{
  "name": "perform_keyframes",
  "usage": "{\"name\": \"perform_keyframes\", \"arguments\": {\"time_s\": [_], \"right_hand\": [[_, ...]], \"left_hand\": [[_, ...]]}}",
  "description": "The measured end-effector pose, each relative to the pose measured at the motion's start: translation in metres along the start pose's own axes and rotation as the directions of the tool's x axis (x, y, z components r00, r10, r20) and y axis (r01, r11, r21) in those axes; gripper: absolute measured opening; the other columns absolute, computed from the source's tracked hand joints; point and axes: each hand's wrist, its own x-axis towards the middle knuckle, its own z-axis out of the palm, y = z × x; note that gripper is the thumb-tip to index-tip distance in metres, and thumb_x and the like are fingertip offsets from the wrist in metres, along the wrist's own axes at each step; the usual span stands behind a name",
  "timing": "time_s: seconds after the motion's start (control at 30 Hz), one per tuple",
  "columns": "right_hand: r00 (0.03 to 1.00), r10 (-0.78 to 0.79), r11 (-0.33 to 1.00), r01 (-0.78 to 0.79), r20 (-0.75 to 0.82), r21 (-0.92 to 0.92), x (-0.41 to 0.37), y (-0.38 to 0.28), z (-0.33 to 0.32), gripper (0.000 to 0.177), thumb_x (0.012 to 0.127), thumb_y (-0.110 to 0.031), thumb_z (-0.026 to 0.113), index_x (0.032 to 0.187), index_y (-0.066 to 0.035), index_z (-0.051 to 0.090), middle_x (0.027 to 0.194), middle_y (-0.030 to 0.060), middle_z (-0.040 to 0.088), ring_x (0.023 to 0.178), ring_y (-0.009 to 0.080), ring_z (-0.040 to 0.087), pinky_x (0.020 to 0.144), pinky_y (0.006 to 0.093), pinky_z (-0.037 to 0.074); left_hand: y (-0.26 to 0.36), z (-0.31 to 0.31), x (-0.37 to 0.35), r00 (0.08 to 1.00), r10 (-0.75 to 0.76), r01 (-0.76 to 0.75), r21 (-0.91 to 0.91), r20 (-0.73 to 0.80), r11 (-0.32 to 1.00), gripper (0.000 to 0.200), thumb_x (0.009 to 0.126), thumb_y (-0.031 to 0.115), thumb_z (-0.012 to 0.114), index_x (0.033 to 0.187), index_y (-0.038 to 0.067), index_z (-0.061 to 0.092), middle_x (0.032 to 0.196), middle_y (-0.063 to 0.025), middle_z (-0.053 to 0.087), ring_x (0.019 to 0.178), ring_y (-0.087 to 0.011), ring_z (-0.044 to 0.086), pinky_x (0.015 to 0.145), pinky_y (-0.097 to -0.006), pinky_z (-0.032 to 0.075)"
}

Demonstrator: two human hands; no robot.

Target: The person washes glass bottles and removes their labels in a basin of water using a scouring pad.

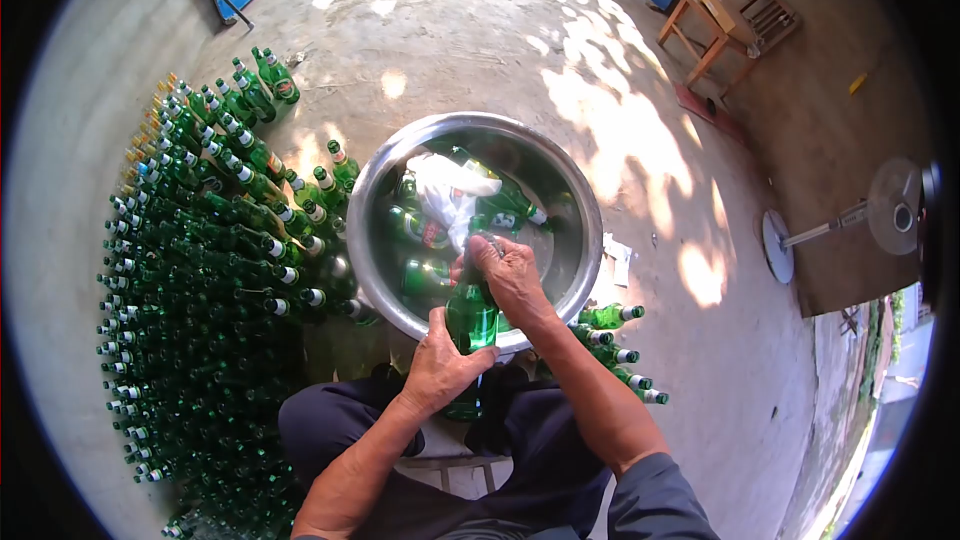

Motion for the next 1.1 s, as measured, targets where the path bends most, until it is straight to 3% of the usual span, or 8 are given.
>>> {"name": "perform_keyframes", "arguments": {"time_s": [0.17, 0.33, 0.4, 0.5, 0.63, 0.87, 1.03, 1.1], "right_hand": [[0.980, 0.150, 0.961, -0.113, -0.133, 0.254, -0.004, -0.008, 0.002, 0.045, 0.105, -0.040, 0.060, 0.100, 0.004, 0.069, 0.082, 0.0091, 0.072, 0.071, 0.0158, 0.069, 0.066, 0.0299, 0.057], [0.982, 0.167, 0.884, -0.188, 0.086, 0.428, -0.003, -0.018, -0.006, 0.047, 0.102, -0.040, 0.063, 0.111, 0.006, 0.068, 0.098, 0.0155, 0.073, 0.085, 0.0224, 0.074, 0.076, 0.0372, 0.063], [0.984, 0.106, 0.938, -0.146, 0.140, 0.315, -0.007, -0.025, -0.005, 0.046, 0.103, -0.039, 0.063, 0.114, 0.005, 0.068, 0.101, 0.0150, 0.073, 0.087, 0.0207, 0.073, 0.079, 0.0355, 0.062], [0.980, 0.040, 0.978, -0.079, 0.196, 0.192, -0.009, -0.023, 0.000, 0.045, 0.103, -0.038, 0.063, 0.116, 0.004, 0.068, 0.102, 0.0129, 0.074, 0.088, 0.0162, 0.071, 0.084, 0.0310, 0.059], [0.993, 0.090, 0.978, -0.104, 0.082, 0.183, -0.006, -0.017, -0.001, 0.046, 0.102, -0.040, 0.064, 0.113, 0.005, 0.069, 0.093, 0.0125, 0.074, 0.085, 0.0179, 0.072, 0.080, 0.0330, 0.060], [0.987, 0.143, 0.887, -0.162, 0.077, 0.432, -0.004, -0.014, -0.005, 0.048, 0.100, -0.040, 0.066, 0.113, 0.005, 0.068, 0.096, 0.0142, 0.074, 0.085, 0.0210, 0.072, 0.080, 0.0354, 0.062], [0.987, -0.001, 0.979, -0.032, 0.163, 0.201, -0.005, -0.026, -0.003, 0.047, 0.100, -0.040, 0.067, 0.115, 0.005, 0.068, 0.097, 0.0125, 0.074, 0.087, 0.0188, 0.071, 0.078, 0.0332, 0.061], [0.986, -0.040, 0.993, 0.022, 0.160, 0.113, -0.005, -0.020, -0.004, 0.048, 0.100, -0.041, 0.067, 0.115, 0.004, 0.068, 0.097, 0.0119, 0.074, 0.088, 0.0180, 0.071, 0.077, 0.0324, 0.060]], "left_hand": [[-0.010, 0.001, 0.003, 0.991, 0.126, -0.112, -0.216, 0.050, 0.970, 0.071, 0.079, 0.026, 0.083, 0.129, -0.006, 0.044, 0.115, -0.0158, 0.064, 0.109, -0.0232, 0.063, 0.100, -0.0373, 0.049], [0.005, -0.010, 0.001, 0.985, 0.083, 0.008, -0.517, 0.153, 0.856, 0.069, 0.080, 0.025, 0.083, 0.130, -0.007, 0.047, 0.116, -0.0117, 0.062, 0.108, -0.0184, 0.060, 0.100, -0.0340, 0.048], [0.011, -0.014, 0.001, 0.985, 0.041, 0.068, -0.586, 0.170, 0.807, 0.069, 0.080, 0.025, 0.083, 0.130, -0.006, 0.047, 0.116, -0.0123, 0.062, 0.108, -0.0173, 0.059, 0.100, -0.0326, 0.047], [-0.007, -0.009, 0.005, 0.990, 0.144, -0.136, -0.304, 0.006, 0.943, 0.066, 0.081, 0.024, 0.082, 0.129, -0.005, 0.048, 0.114, -0.0118, 0.062, 0.107, -0.0154, 0.059, 0.099, -0.0325, 0.048], [0.003, -0.007, -0.001, 0.993, 0.119, -0.114, -0.229, 0.009, 0.967, 0.065, 0.081, 0.024, 0.082, 0.129, -0.003, 0.048, 0.114, -0.0112, 0.062, 0.106, -0.0138, 0.059, 0.098, -0.0322, 0.048], [0.004, -0.014, 0.003, 0.971, 0.079, 0.090, -0.647, 0.227, 0.757, 0.063, 0.081, 0.026, 0.079, 0.130, -0.002, 0.050, 0.109, -0.0110, 0.064, 0.098, -0.0148, 0.064, 0.089, -0.0315, 0.055], [0.011, -0.016, 0.002, 0.973, 0.050, 0.108, -0.641, 0.224, 0.760, 0.066, 0.081, 0.024, 0.080, 0.132, -0.003, 0.047, 0.114, -0.0105, 0.063, 0.104, -0.0155, 0.062, 0.096, -0.0329, 0.052], [0.008, -0.007, 0.000, 0.991, 0.131, -0.131, -0.210, -0.015, 0.969, 0.066, 0.080, 0.023, 0.081, 0.131, -0.004, 0.047, 0.114, -0.0108, 0.062, 0.105, -0.0169, 0.061, 0.097, -0.0341, 0.050]]}}
